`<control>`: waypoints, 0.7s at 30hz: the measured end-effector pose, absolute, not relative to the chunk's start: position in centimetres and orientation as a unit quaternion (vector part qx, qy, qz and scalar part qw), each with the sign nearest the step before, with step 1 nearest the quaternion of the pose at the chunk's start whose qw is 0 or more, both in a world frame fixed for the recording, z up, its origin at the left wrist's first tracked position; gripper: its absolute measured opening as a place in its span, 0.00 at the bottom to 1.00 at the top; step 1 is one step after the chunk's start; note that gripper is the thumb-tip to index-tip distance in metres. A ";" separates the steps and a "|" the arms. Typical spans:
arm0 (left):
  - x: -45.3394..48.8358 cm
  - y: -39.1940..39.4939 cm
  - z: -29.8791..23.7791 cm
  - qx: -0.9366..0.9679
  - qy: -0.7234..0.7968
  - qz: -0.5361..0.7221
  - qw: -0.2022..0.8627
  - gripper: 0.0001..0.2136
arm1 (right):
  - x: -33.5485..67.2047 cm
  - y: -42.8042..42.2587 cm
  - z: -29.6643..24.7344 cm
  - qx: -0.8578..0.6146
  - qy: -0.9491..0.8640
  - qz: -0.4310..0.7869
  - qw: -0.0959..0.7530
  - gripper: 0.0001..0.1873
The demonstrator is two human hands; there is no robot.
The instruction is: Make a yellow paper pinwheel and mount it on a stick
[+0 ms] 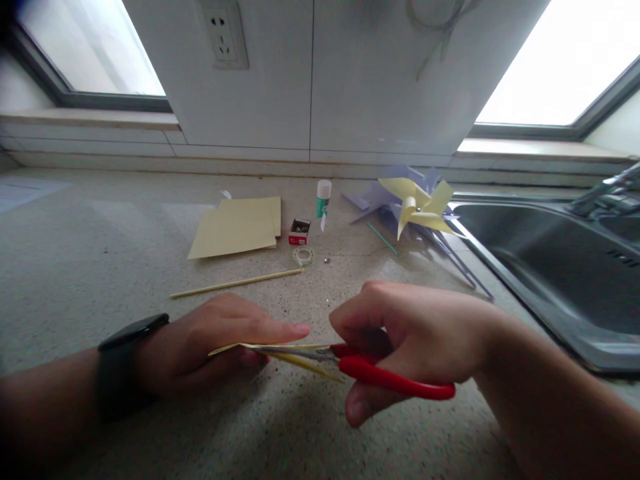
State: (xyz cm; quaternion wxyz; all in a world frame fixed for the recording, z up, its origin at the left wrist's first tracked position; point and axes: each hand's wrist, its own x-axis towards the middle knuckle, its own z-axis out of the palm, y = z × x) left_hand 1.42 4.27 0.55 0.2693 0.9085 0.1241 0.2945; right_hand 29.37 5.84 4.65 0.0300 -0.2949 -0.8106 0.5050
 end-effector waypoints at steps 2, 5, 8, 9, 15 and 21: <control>1.4 4.3 0.5 0.906 0.122 0.293 0.278 0.20 | 29.4 5.9 4.6 -0.301 -0.812 0.499 0.028 0.33; 1.4 4.3 0.6 0.904 0.123 0.292 0.286 0.21 | 29.5 5.9 4.5 -0.302 -0.816 0.492 0.029 0.33; 1.4 4.2 0.6 0.899 0.125 0.297 0.296 0.22 | 29.5 5.9 4.5 -0.303 -0.816 0.491 0.029 0.33; 1.4 4.1 0.6 0.897 0.125 0.299 0.299 0.22 | 29.4 5.9 4.5 -0.304 -0.814 0.494 0.030 0.33; 1.4 4.3 0.6 0.891 0.128 0.308 0.308 0.21 | 29.3 5.9 4.3 -0.301 -0.810 0.501 0.051 0.34; 1.3 4.4 0.5 0.890 0.132 0.314 0.305 0.20 | 29.5 6.2 4.3 -0.281 -0.824 0.491 0.036 0.32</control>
